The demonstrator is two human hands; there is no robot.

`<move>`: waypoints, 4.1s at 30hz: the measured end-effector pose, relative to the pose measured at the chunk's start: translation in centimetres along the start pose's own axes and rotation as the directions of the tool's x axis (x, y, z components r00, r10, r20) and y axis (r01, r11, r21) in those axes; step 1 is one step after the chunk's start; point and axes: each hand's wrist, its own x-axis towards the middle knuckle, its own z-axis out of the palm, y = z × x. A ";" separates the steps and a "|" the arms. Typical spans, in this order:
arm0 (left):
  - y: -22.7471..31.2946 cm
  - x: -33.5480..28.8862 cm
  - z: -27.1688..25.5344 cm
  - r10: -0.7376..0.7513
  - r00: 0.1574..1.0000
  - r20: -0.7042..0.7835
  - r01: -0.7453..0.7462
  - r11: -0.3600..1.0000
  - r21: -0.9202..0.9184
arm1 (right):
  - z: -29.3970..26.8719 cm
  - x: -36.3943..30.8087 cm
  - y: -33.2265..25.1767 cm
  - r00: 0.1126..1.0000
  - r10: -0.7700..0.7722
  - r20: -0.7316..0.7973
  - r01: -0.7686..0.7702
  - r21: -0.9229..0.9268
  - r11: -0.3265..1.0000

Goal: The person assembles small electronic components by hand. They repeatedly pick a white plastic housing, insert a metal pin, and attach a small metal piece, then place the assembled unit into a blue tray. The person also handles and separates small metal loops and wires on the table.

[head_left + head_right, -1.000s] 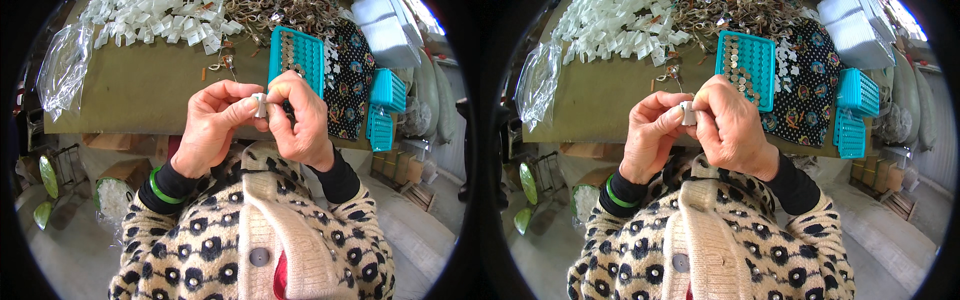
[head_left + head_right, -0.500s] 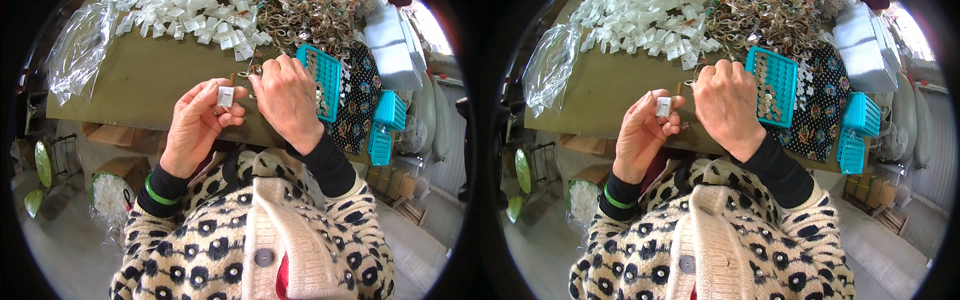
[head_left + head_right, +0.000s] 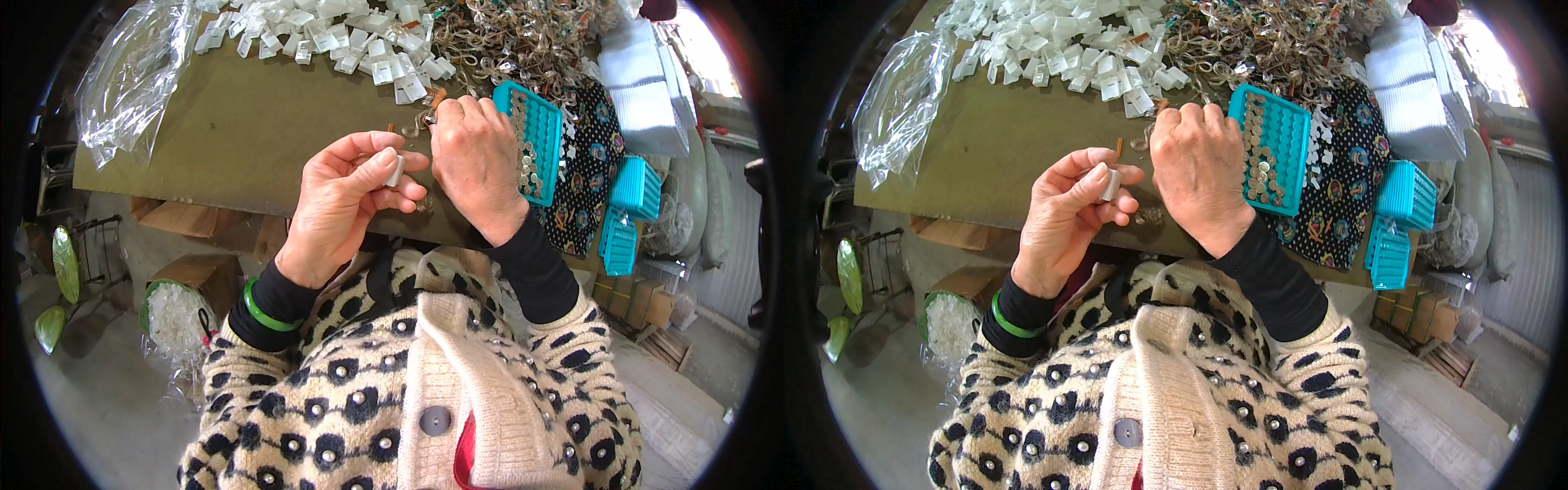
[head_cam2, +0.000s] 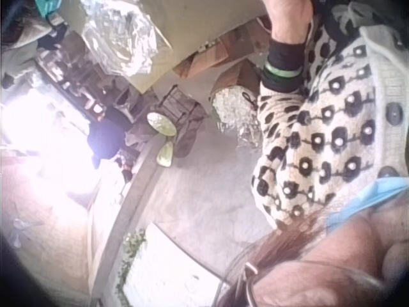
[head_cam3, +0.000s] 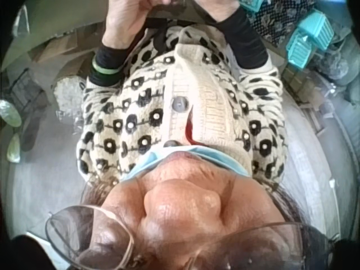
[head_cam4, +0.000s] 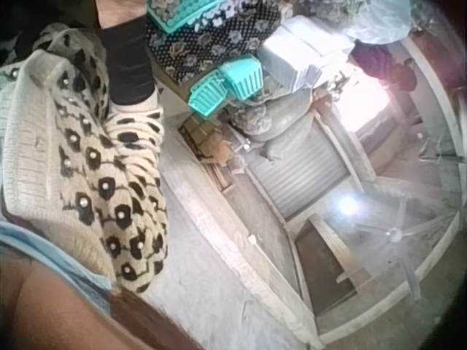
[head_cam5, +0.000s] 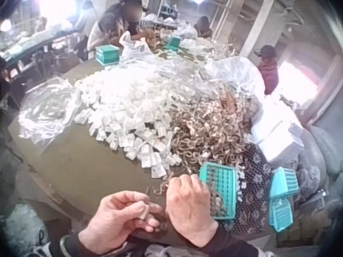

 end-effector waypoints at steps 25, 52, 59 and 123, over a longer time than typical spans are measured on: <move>0.7 2.8 1.0 0.040 0.991 -0.128 -0.026 0.993 0.111 | 0.5 0.7 0.0 1.000 0.021 0.007 -0.021 0.043 0.999; -0.7 1.8 4.1 0.591 0.602 0.538 -0.574 -0.149 0.805 | -3.6 -2.6 1.5 0.986 0.148 -0.073 -0.036 0.778 0.628; -0.9 0.9 4.9 0.454 0.890 0.046 -0.330 0.570 0.752 | -4.1 -3.4 1.9 0.982 0.178 -0.057 -0.063 0.797 0.601; 6.1 7.6 -3.2 0.667 0.681 0.301 -0.035 -0.382 0.924 | -5.5 -4.0 -0.8 0.967 0.032 0.251 -0.253 0.955 0.153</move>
